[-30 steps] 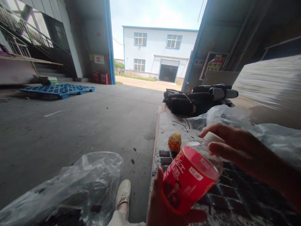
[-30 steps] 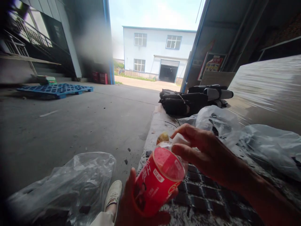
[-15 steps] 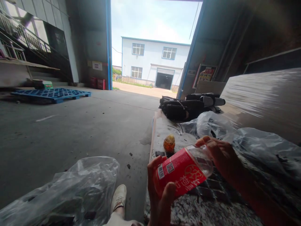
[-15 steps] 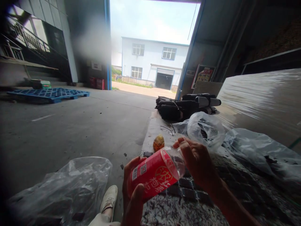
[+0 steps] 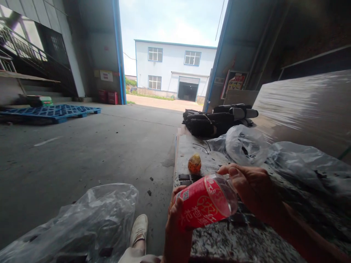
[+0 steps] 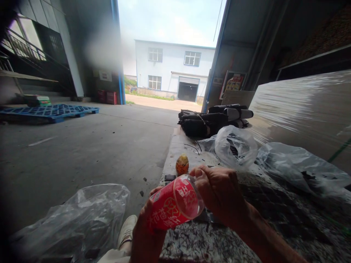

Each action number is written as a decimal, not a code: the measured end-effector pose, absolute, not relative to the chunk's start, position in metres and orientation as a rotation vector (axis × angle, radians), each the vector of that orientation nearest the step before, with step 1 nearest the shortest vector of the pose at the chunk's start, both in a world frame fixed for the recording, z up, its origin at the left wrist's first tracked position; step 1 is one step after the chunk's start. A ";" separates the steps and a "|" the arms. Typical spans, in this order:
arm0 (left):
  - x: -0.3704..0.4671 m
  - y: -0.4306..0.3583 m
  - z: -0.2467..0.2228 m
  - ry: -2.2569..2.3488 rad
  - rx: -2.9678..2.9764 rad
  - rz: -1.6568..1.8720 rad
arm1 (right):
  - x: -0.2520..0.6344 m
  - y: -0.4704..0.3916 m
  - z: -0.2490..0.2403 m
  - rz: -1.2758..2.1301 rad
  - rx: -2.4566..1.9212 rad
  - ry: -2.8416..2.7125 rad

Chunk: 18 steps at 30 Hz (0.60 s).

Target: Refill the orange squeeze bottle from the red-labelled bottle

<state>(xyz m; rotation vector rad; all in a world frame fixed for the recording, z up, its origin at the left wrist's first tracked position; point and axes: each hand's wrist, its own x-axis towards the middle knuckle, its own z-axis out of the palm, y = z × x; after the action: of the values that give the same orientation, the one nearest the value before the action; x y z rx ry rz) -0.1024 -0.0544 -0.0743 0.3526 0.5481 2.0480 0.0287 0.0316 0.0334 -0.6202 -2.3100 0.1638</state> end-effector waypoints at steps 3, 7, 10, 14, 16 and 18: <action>-0.103 -0.054 -0.081 0.522 0.304 2.056 | 0.030 0.026 0.034 0.048 -0.497 -2.338; -0.106 -0.052 -0.092 0.546 0.283 2.048 | 0.031 0.015 0.038 -0.059 -0.410 -2.324; -0.109 -0.053 -0.091 0.615 0.311 2.075 | 0.031 0.009 0.042 -0.061 -0.369 -2.298; -0.111 -0.057 -0.073 0.758 0.454 2.229 | 0.030 0.010 0.044 0.317 -0.636 -2.260; -0.110 -0.060 -0.066 0.830 0.557 2.337 | 0.031 0.015 0.041 0.501 -0.774 -2.213; -0.109 -0.062 -0.064 0.889 0.662 2.437 | 0.033 0.019 0.036 0.589 -0.814 -2.163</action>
<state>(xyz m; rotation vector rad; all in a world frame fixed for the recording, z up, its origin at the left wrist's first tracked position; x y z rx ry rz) -0.1088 -0.0617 -0.0642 0.6617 0.8888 2.4365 0.0328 0.0188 0.0357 -0.8142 -2.1633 0.5888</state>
